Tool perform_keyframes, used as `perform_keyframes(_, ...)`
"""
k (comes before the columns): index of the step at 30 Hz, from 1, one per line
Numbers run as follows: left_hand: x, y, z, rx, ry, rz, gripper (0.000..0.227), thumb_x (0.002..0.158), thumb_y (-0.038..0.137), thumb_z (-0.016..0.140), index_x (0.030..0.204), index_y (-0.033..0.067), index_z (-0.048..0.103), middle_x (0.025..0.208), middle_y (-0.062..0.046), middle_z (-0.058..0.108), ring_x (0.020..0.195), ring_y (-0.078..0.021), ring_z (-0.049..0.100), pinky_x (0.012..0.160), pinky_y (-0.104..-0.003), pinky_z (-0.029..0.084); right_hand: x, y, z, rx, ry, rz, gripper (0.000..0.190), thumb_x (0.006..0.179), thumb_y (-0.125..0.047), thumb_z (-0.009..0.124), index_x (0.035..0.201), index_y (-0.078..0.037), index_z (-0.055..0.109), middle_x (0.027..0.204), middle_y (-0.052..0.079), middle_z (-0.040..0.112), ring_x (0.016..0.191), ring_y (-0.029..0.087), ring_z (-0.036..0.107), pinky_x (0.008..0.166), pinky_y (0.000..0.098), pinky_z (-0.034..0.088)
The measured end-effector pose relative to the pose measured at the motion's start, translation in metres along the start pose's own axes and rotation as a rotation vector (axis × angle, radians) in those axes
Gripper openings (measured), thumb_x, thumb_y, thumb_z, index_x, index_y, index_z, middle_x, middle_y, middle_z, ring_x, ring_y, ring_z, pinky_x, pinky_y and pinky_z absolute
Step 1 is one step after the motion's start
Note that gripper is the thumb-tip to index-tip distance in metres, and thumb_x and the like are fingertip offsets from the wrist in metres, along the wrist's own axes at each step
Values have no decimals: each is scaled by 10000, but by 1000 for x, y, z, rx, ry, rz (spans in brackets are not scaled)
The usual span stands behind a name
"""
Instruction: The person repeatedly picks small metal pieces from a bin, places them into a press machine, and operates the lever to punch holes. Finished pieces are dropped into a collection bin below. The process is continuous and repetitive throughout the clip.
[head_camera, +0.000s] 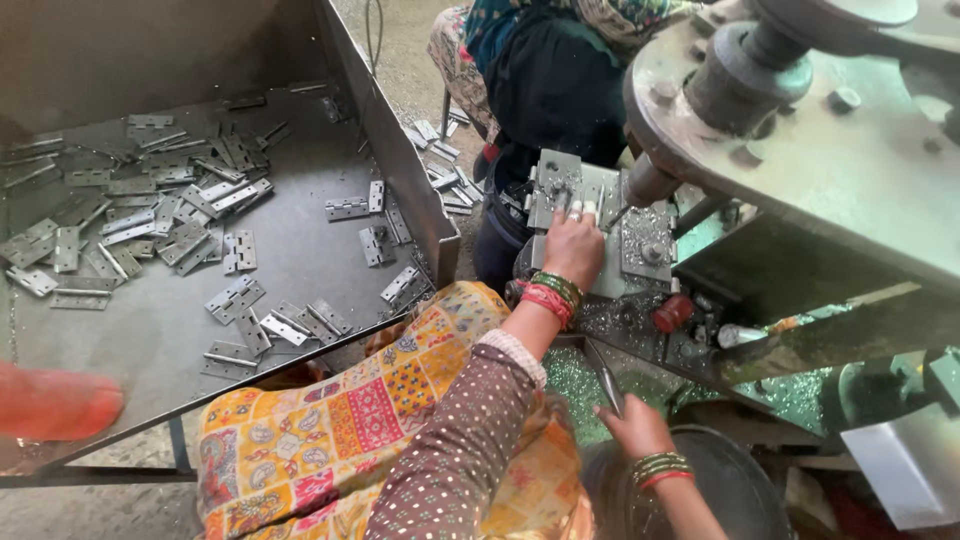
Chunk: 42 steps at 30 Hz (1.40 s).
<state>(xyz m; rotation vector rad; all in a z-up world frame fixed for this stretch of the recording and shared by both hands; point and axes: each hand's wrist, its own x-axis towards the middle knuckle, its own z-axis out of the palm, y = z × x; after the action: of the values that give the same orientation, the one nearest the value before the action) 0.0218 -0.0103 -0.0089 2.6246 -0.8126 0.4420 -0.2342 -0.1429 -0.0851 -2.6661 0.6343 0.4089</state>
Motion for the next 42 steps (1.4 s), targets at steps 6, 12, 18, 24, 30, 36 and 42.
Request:
perform_keyframes(6,0,0,-6,-28,-108,-40,219,918,150,578,948,75,782,1213,-131,685,1076,-270,671,1119,-531,393,-4,2,13,-34,-69,125,513,883,-570,643,990,-70,683,831,225,752,805,399,769,741,484,596)
perform_keyframes(12,5,-1,-6,-60,-119,-39,218,937,135,572,982,98,782,1191,-105,701,1208,-261,632,1170,-499,369,-15,3,52,110,90,28,490,868,-532,647,990,-58,634,820,247,720,810,452,707,736,512,555)
perform_keyframes(18,-26,11,-41,-46,-112,-6,208,933,162,593,965,111,792,1173,-136,700,1143,-289,654,1217,-532,297,-6,-2,-19,-79,-17,40,599,862,-648,602,951,-60,675,846,219,747,852,413,731,783,501,556)
perform_keyframes(24,-106,53,-72,152,232,45,359,832,264,579,1111,76,705,1242,-118,656,1284,-269,578,1137,-550,348,-12,-34,-51,-87,-60,44,639,819,-686,609,991,-75,693,854,199,768,847,386,756,794,486,566)
perform_keyframes(30,-94,31,-74,-296,235,176,229,969,159,575,1179,75,604,1213,-82,595,1131,-252,624,1034,-475,490,-17,-37,-53,-95,-36,41,616,827,-666,615,964,-73,709,848,197,759,866,396,733,803,486,550)
perform_keyframes(36,-65,31,-76,-28,470,163,118,1009,155,602,1104,86,613,1170,-74,587,985,-216,622,978,-457,502,-18,-36,-45,-157,-78,67,629,860,-679,585,954,-65,681,864,211,759,875,395,748,806,493,562)
perform_keyframes(42,-63,20,-56,103,107,45,308,916,190,577,1176,53,669,1307,-152,586,1129,-241,592,873,-406,457,-13,-35,-53,-132,-31,26,630,847,-683,600,955,-68,685,908,235,747,947,421,719,849,509,539)
